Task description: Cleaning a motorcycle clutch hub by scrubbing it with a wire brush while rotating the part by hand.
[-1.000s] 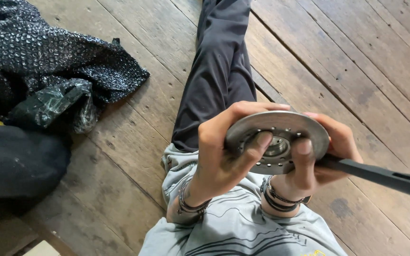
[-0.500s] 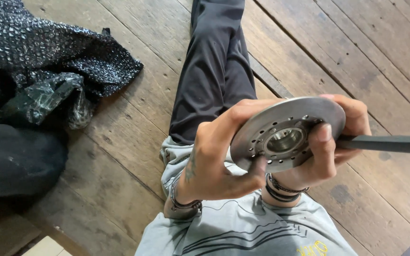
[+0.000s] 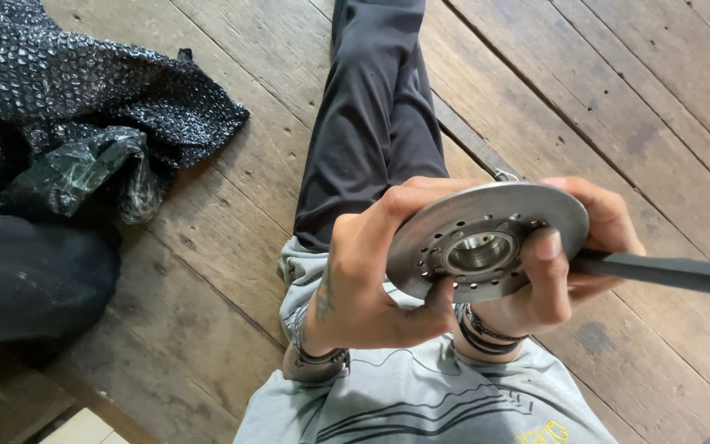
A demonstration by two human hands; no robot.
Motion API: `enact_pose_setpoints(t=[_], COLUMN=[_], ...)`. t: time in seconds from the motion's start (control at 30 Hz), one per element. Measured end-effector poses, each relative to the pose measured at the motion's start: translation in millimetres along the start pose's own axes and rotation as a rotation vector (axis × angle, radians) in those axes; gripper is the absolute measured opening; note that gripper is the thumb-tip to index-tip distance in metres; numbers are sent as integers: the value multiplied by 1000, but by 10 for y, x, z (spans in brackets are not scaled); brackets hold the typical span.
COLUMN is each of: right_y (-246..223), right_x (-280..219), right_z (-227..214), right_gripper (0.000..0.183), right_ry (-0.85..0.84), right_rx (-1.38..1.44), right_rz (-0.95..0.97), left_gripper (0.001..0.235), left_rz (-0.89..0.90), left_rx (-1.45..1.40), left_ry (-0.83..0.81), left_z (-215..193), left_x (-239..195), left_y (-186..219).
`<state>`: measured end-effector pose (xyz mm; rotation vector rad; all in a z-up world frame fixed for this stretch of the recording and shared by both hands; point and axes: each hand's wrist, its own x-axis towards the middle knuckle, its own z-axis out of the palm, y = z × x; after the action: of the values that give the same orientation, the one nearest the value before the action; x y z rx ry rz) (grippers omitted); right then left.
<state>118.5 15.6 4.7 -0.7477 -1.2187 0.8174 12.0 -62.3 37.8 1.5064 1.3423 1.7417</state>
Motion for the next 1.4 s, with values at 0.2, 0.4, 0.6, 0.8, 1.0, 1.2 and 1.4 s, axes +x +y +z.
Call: enact_pose_setpoints(t=[0.2,0.4,0.6,0.8,1.0,1.2,1.4], right_y=[81,41,56,79,14,52,-6], right_x=[-33,-14,-15,-56,-34,-54,-11], right_z=[-77,7,78,-41,-26,-38,-55], right_gripper=[40,36,33,35,42,38,39], right_ry=[-49,-18,97,-17,-5,-5,-113], right_rx=[-25,-31,17,-33,-59,-52,-63], right_rz=[33,74,-79,-27,70,40,106], left_gripper=[42,56,53,57,57,50,52], left_rz=[34,15,-49,-165,-83,-46,-40], left_rx=[-24,-39,72,64,20,-25,-46], left_ry=[-67,-106,144,110,-19,-131,-203], left_z=[-115,-117,117,38,-42,-133,-198], left_x=[18,34,0,-49,-41,-21,-52], left_y=[-52,1,14,-20,-70,-73,-119])
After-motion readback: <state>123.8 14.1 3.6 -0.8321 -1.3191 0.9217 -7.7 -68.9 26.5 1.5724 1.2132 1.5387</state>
